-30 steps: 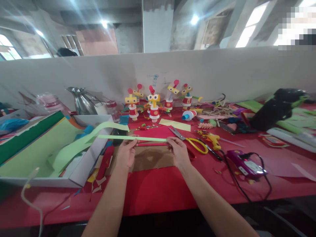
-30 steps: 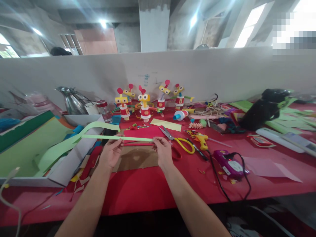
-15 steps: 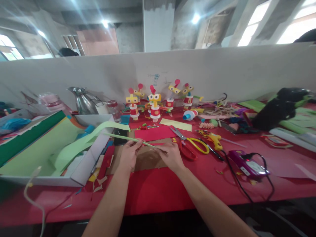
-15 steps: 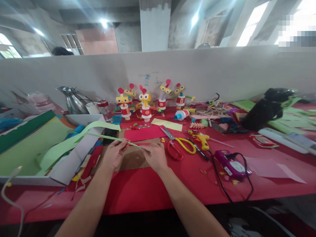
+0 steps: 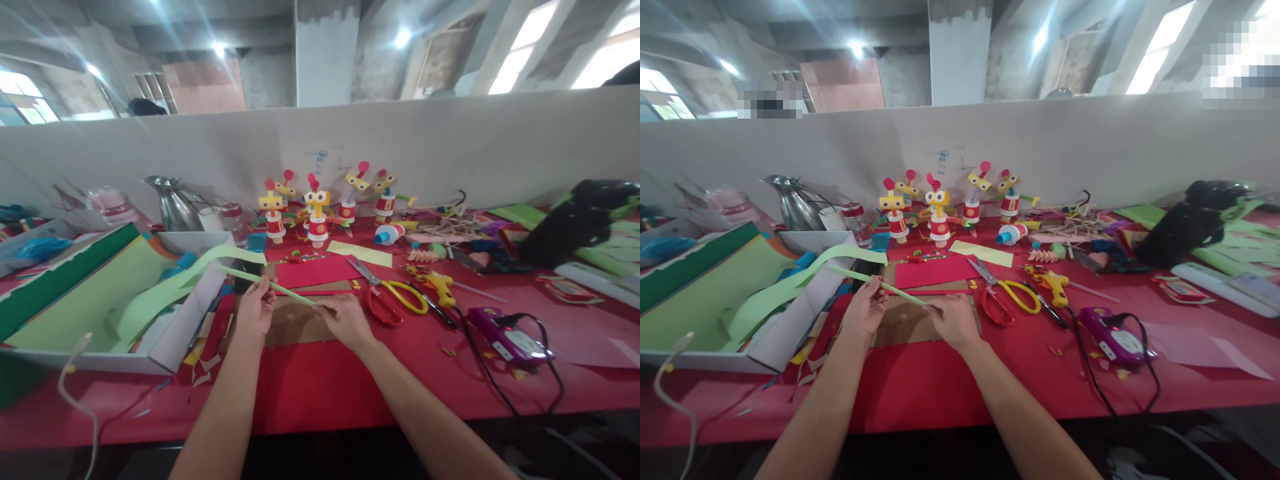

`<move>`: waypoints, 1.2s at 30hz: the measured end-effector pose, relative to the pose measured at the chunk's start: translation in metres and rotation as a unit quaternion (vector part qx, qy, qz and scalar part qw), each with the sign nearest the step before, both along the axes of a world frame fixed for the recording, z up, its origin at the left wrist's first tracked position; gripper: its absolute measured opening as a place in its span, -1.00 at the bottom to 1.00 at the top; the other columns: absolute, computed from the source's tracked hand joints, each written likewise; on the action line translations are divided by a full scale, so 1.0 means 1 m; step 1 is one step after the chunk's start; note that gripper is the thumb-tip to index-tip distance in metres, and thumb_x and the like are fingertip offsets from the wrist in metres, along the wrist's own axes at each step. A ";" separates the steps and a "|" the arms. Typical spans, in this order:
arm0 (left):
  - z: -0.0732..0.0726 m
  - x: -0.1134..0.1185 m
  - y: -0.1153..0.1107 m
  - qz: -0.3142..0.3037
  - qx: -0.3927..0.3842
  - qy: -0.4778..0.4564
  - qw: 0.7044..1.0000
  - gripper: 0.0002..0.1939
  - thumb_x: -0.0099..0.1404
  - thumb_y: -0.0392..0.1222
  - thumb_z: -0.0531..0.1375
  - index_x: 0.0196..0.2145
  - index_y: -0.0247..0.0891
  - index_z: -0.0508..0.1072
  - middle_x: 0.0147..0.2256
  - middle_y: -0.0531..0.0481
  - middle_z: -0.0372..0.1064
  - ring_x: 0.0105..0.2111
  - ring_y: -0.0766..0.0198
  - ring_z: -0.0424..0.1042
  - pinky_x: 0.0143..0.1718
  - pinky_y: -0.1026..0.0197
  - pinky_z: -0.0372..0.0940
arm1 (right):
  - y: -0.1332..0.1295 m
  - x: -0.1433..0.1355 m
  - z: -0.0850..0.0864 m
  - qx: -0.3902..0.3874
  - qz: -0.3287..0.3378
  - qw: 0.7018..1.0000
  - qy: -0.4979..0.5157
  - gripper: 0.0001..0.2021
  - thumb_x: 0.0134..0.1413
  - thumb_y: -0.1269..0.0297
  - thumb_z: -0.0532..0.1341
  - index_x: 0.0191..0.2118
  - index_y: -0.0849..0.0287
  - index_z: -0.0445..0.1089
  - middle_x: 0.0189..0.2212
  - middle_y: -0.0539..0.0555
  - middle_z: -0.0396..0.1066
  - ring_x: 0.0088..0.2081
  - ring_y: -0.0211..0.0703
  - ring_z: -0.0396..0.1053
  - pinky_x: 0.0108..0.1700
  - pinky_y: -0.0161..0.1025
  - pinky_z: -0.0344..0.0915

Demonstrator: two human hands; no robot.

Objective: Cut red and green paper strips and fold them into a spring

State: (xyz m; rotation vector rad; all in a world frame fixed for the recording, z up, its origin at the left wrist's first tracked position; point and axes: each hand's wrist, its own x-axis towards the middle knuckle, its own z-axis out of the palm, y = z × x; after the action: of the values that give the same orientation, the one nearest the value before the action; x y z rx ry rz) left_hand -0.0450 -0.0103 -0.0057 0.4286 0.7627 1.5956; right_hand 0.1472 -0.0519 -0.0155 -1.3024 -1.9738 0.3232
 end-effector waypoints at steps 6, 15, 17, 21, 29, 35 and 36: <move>-0.001 -0.002 0.002 -0.013 0.000 -0.025 1.000 -0.84 -0.04 -0.30 0.37 -0.48 -0.38 0.47 -0.51 -0.01 0.43 -0.64 0.54 0.24 -0.63 0.46 0.14 | 0.002 0.004 -0.006 0.023 -0.001 1.000 0.002 -0.79 0.15 0.20 0.15 -0.40 0.04 0.52 -0.50 -0.01 0.51 -0.42 -0.21 0.37 -0.27 -0.31 0.14; 0.003 -0.001 -0.001 -0.023 0.000 -0.035 0.999 -0.83 0.00 -0.25 0.36 -0.46 -0.35 0.46 -0.49 0.00 0.42 -0.62 0.52 0.25 -0.60 0.43 0.15 | 0.003 0.006 -0.007 0.040 -0.006 0.999 -0.034 -0.81 0.14 0.26 0.14 -0.35 0.04 0.51 -0.47 0.01 0.52 -0.40 -0.21 0.38 -0.22 -0.28 0.13; 0.003 -0.004 0.000 -0.019 -0.011 -0.047 0.999 -0.84 0.02 -0.25 0.35 -0.46 -0.35 0.46 -0.49 0.00 0.42 -0.62 0.53 0.24 -0.60 0.44 0.15 | 0.002 0.005 -0.008 0.039 -0.006 0.999 -0.032 -0.81 0.14 0.29 0.14 -0.37 0.06 0.51 -0.47 0.00 0.52 -0.40 -0.21 0.38 -0.19 -0.27 0.12; 0.005 -0.008 0.000 -0.008 -0.011 -0.046 0.999 -0.83 0.02 -0.23 0.36 -0.48 -0.34 0.45 -0.53 0.04 0.38 -0.65 0.55 0.18 -0.63 0.45 0.10 | 0.002 0.005 -0.008 0.034 -0.010 0.999 -0.021 -0.82 0.13 0.30 0.14 -0.39 0.06 0.50 -0.47 0.00 0.52 -0.40 -0.21 0.38 -0.17 -0.27 0.13; -0.003 0.012 -0.009 -0.122 0.002 0.131 0.984 -0.76 -0.16 -0.23 0.43 -0.52 -0.34 0.48 -0.56 0.07 0.36 -0.57 0.48 0.29 -0.56 0.40 0.11 | 0.002 0.005 -0.006 0.010 -0.006 1.000 0.022 -0.74 0.16 0.22 0.07 -0.41 0.10 0.49 -0.59 0.01 0.44 -0.54 -0.20 0.33 -0.43 -0.32 0.14; -0.007 0.010 -0.005 -0.063 0.009 0.107 0.992 -0.74 -0.18 -0.22 0.43 -0.52 -0.34 0.47 -0.54 0.08 0.37 -0.53 0.47 0.33 -0.53 0.42 0.12 | -0.004 0.001 -0.003 -0.028 0.007 0.999 0.033 -0.63 0.16 0.10 0.07 -0.54 0.14 0.44 -0.73 -0.05 0.27 -0.67 -0.31 0.14 -0.60 -0.34 -0.02; -0.007 0.008 -0.003 -0.053 0.009 0.099 0.994 -0.74 -0.17 -0.22 0.43 -0.51 -0.34 0.47 -0.54 0.08 0.37 -0.54 0.48 0.32 -0.54 0.42 0.11 | -0.006 0.000 -0.002 -0.047 0.016 0.998 0.042 -0.61 0.15 0.06 0.08 -0.58 0.15 0.41 -0.77 -0.07 0.23 -0.69 -0.32 0.12 -0.61 -0.35 -0.05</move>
State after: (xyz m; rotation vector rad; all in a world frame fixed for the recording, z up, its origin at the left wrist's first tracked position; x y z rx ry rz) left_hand -0.0374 -0.0136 -0.0126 0.6373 0.8605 1.4757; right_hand 0.1476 -0.0574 -0.0177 -1.2967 -1.9303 0.4831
